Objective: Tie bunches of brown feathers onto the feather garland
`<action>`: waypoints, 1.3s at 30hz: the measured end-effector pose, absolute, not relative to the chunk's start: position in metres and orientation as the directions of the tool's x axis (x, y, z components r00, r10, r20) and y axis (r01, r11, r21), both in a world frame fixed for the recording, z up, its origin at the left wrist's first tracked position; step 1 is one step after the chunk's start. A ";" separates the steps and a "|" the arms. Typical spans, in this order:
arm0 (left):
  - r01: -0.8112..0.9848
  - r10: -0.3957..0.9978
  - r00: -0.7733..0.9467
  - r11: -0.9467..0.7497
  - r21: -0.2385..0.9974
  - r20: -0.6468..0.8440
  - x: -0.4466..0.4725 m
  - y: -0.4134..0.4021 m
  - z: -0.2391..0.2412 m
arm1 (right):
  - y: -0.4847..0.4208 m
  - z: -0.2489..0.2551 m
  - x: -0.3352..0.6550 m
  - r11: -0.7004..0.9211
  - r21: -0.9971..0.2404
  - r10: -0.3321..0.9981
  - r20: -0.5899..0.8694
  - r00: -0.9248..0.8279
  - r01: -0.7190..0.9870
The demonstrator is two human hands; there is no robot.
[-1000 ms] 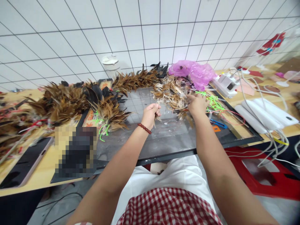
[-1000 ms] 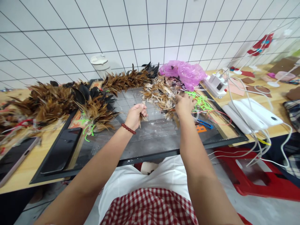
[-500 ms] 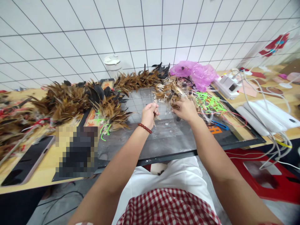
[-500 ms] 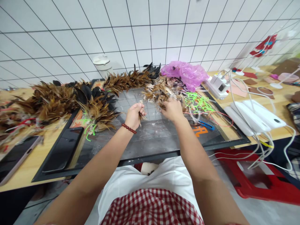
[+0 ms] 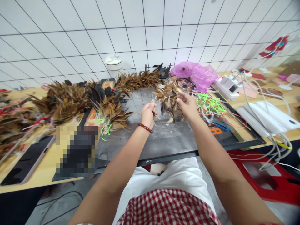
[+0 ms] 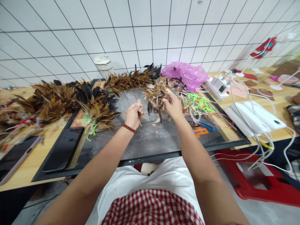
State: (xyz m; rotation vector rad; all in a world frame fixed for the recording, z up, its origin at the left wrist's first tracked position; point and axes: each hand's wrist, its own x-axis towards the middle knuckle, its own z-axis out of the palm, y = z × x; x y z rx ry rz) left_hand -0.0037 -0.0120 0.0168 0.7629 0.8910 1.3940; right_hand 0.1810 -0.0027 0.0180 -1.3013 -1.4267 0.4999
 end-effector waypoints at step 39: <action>-0.376 0.986 0.140 -0.028 0.926 0.087 0.001 -0.016 0.018 | -0.021 0.024 0.150 0.317 -0.900 0.947 0.284 -0.151 0.299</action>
